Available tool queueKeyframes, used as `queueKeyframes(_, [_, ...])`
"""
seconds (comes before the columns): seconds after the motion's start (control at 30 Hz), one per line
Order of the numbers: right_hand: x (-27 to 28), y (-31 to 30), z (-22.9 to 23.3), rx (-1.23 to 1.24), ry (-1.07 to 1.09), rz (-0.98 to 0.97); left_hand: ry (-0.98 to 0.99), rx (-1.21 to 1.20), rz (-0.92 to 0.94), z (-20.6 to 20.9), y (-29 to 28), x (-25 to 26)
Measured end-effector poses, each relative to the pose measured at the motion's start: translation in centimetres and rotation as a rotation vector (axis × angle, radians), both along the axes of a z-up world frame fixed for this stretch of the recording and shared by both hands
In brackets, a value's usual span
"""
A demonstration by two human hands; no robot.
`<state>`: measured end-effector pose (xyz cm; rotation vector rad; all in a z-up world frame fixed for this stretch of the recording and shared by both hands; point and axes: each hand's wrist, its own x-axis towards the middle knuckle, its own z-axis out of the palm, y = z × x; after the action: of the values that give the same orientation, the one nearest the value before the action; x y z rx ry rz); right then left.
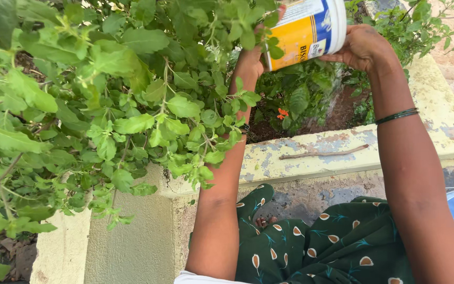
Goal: The person tends to plants in a raised garden bed, using a small hand hoe to loosen soil and then watering the plants with a container. The person moves around the bed to reach different areas.
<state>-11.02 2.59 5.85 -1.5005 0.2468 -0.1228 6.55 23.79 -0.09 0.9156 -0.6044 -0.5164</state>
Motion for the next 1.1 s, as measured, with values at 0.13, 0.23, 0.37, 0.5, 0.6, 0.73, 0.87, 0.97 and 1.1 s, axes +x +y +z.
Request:
queueKeyframes(0.13, [0.0,1.9,0.7,0.069,0.011,0.093,0.201,0.123,-0.029,0.1,-0.2,0.1])
queueKeyframes(0.23, [0.0,3.2,1.3,0.069,0.023,0.089,0.174,0.114,0.017,0.8,-0.3,-0.3])
queueKeyframes(0.37, [-0.1,3.5,1.5,0.129,0.037,0.098,0.092,0.165,0.124,2.5,-1.1,-1.7])
queueKeyframes(0.5, [-1.0,2.2,2.4,0.18,0.056,0.165,0.034,0.209,0.291,3.8,-2.6,-3.3])
queueKeyframes(0.6, [-2.5,0.0,3.7,0.049,0.053,0.142,-0.003,0.133,0.388,4.5,-3.0,-4.1])
queueKeyframes(0.73, [-5.8,-5.6,4.8,-0.147,-0.041,0.102,-0.047,0.081,0.299,4.8,-4.3,-6.2])
queueKeyframes(0.87, [-12.9,-12.0,4.6,-0.342,0.08,0.013,-0.049,0.045,0.145,3.9,-9.3,-9.8])
queueKeyframes(0.97, [-17.6,-14.9,4.6,-0.443,0.198,-0.029,0.112,-0.034,-0.186,2.6,-14.1,-13.3])
queueKeyframes(1.1, [-24.9,-16.7,3.1,-0.542,0.336,-0.1,0.285,-0.024,-0.59,1.0,-19.1,-19.2])
